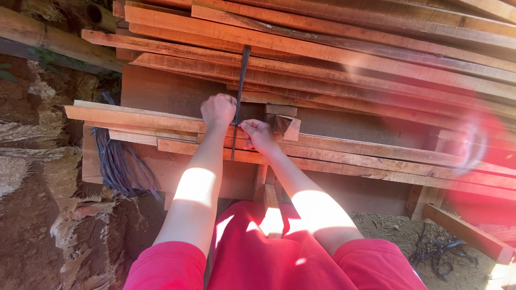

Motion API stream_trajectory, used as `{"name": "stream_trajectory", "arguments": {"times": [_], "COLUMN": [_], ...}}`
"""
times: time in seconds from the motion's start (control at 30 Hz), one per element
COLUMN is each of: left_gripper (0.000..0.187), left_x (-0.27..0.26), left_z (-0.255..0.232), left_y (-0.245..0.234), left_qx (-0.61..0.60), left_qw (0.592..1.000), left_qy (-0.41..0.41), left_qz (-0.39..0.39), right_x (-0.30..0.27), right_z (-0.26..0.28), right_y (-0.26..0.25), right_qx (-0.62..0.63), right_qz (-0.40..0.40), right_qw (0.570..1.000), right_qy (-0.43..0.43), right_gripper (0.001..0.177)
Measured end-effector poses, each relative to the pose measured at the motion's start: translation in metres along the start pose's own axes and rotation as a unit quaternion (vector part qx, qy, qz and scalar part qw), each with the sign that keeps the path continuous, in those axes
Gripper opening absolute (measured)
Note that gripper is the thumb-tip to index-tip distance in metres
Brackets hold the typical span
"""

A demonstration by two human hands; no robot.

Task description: Tying bundles of thin wood strips together using flexible ties.

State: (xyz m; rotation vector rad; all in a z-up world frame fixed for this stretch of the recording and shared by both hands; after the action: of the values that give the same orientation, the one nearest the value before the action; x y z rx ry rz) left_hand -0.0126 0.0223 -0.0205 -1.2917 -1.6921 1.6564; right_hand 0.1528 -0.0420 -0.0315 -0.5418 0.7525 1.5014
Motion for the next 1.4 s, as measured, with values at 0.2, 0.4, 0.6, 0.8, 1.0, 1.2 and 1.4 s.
{"name": "stream_trajectory", "arguments": {"times": [0.2,0.4,0.6,0.8,1.0,1.2,1.4], "left_gripper": [0.029,0.035,0.035,0.037,0.040,0.046,0.047], "left_x": [-0.002,0.007,0.003,0.000,0.006,0.024,0.025], "left_z": [-0.004,0.006,0.002,0.002,0.004,0.004,0.018], "left_y": [-0.006,0.015,0.000,-0.002,0.015,0.004,0.013], "left_qx": [0.009,0.031,0.032,0.025,0.072,0.151,0.130], "left_qw": [1.000,0.999,0.999,0.999,0.997,0.971,0.972], "left_qy": [-0.005,-0.022,-0.030,-0.038,-0.004,0.169,0.169], "left_qz": [0.017,0.006,0.004,0.006,-0.026,-0.077,-0.099], "right_x": [-0.013,-0.021,-0.003,-0.035,-0.017,-0.021,-0.020], "right_z": [-0.007,0.003,-0.030,-0.011,-0.024,-0.012,-0.003], "right_y": [0.009,0.004,-0.002,0.005,0.002,-0.005,-0.005], "right_qx": [0.027,-0.229,-0.335,0.000,0.005,-0.245,-0.295], "right_qz": [0.084,0.040,-0.050,-0.042,-0.013,-0.027,-0.024], "right_qw": [0.994,0.972,0.939,0.999,0.999,0.962,0.949], "right_qy": [0.060,-0.033,-0.063,-0.019,-0.036,-0.115,-0.104], "right_gripper": [0.016,0.023,0.022,0.021,0.023,0.022,0.022]}}
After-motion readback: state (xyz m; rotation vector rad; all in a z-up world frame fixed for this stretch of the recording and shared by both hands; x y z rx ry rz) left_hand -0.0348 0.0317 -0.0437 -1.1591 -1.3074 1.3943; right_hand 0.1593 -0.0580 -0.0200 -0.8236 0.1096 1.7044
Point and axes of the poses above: each hand's wrist, its own x-axis towards the middle knuckle, its own y-axis out of the palm, z = x × y, the point moved 3 cm from there along x, towards the middle knuckle, and after that the axes turned 12 degrees about -z, right-handed, at the moved point
